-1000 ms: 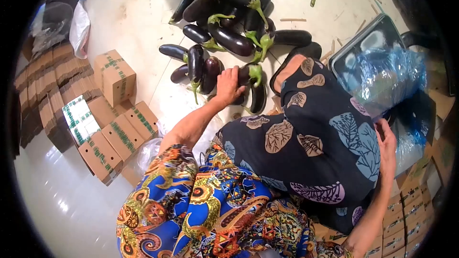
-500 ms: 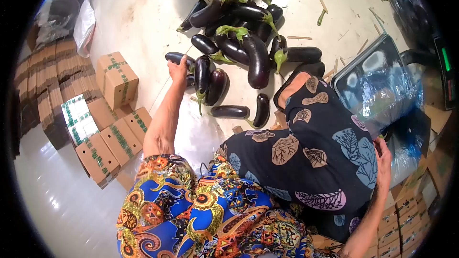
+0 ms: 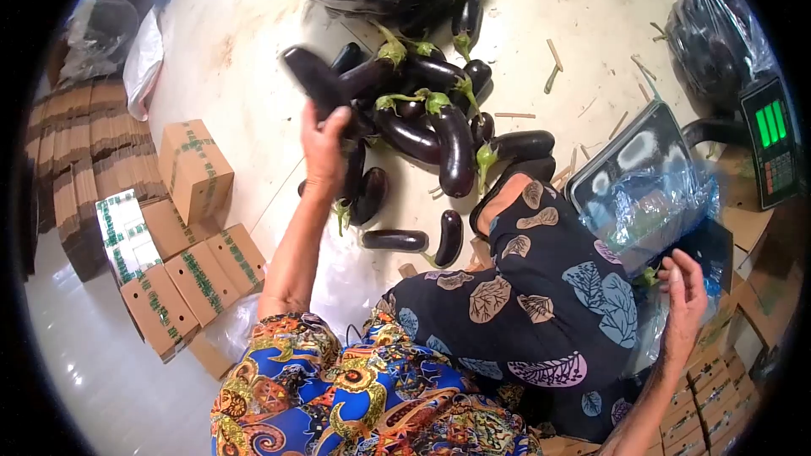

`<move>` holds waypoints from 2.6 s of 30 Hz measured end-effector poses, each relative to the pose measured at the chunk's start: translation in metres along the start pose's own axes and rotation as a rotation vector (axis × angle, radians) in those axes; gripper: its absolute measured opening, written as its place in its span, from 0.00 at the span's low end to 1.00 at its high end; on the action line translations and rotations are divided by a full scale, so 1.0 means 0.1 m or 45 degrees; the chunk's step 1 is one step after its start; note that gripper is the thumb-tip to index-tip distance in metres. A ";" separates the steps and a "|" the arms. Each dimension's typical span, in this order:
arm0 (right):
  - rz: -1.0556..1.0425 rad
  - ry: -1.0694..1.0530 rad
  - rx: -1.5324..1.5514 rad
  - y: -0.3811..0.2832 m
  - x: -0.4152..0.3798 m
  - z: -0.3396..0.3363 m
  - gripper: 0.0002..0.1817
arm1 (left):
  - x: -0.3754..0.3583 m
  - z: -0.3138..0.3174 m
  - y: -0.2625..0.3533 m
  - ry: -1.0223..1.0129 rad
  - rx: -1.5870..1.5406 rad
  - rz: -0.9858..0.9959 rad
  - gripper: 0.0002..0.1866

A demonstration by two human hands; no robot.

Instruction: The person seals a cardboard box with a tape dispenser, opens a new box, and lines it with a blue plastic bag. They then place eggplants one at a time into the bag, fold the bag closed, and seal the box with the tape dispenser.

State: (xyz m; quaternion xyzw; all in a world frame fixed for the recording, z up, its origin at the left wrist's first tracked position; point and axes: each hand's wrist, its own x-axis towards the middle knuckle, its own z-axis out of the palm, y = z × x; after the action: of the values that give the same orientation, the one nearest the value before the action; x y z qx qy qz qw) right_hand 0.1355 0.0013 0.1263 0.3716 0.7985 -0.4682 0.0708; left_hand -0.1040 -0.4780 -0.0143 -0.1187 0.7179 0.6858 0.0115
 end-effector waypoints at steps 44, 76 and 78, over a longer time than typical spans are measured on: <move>-0.835 -0.014 -1.667 1.12 -0.45 0.17 0.22 | 0.35 -0.58 -0.85 0.084 0.390 -0.061 0.30; -0.445 0.255 -0.779 0.74 -0.80 -0.27 0.13 | -1.69 3.50 1.61 -2.288 0.296 1.862 0.25; -0.423 0.231 -0.762 0.72 -0.79 -0.29 0.14 | -1.73 3.55 1.56 -2.282 0.381 2.089 0.23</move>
State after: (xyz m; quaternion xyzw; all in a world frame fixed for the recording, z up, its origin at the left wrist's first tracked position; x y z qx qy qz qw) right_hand 0.2460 0.0030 0.1285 0.2395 0.9529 -0.1837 0.0281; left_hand -0.0169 -0.0962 0.1494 0.8857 0.3898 0.2394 0.0797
